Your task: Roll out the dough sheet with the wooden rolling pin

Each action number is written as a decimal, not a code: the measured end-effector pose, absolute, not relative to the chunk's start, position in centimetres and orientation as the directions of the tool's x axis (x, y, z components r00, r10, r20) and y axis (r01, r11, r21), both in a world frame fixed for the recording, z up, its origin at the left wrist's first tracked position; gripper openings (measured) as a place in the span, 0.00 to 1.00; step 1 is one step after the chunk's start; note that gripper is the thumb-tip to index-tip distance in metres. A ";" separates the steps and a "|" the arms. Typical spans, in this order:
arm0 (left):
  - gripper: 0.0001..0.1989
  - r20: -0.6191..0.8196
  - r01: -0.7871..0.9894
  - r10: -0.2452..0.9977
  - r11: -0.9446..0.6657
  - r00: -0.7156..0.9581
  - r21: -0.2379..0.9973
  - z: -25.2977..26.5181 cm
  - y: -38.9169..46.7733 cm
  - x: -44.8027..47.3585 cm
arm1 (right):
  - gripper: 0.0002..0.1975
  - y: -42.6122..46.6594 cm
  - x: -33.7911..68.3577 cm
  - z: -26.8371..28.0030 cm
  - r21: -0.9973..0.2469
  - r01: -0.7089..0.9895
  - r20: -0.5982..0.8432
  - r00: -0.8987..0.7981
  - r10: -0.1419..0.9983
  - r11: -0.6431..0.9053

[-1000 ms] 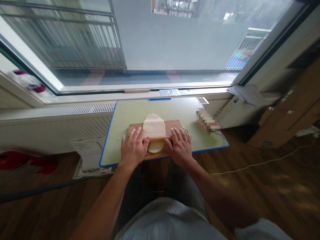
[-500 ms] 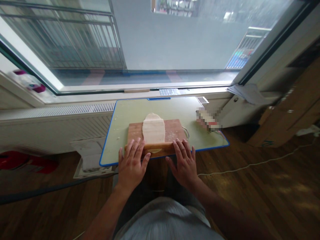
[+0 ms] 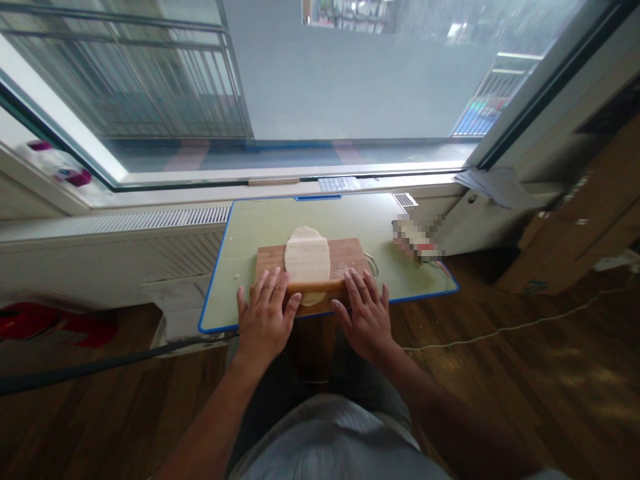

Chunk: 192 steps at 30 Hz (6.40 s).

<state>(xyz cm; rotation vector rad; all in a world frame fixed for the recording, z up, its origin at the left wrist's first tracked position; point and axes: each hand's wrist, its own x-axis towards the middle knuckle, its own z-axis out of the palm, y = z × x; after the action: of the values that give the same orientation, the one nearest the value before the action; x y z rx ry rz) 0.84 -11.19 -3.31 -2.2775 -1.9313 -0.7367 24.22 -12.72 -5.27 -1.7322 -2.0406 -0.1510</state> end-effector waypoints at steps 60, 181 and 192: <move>0.30 0.207 0.968 0.976 -0.114 0.068 0.221 -0.6 -2.6 1.4 | 0.34 -3.7 23.2 -1.4 -0.246 0.965 0.133 -0.057 0.989 0.089; 0.25 0.652 0.925 0.740 -0.346 0.167 0.156 -6.7 -14.4 0.7 | 0.32 -14.4 23.8 -7.3 -0.124 0.928 0.639 -0.195 0.744 0.351; 0.26 0.598 0.941 0.786 -0.301 0.154 0.153 -6.1 -11.7 1.0 | 0.25 -11.2 23.3 -6.9 -0.180 0.939 0.608 -0.129 0.783 0.294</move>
<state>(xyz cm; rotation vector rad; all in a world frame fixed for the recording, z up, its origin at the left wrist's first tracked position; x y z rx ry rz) 0.98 -11.68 -6.07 -2.1758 -1.6772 -0.8719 23.26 -11.15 -6.91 -1.5325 -1.9542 -0.3276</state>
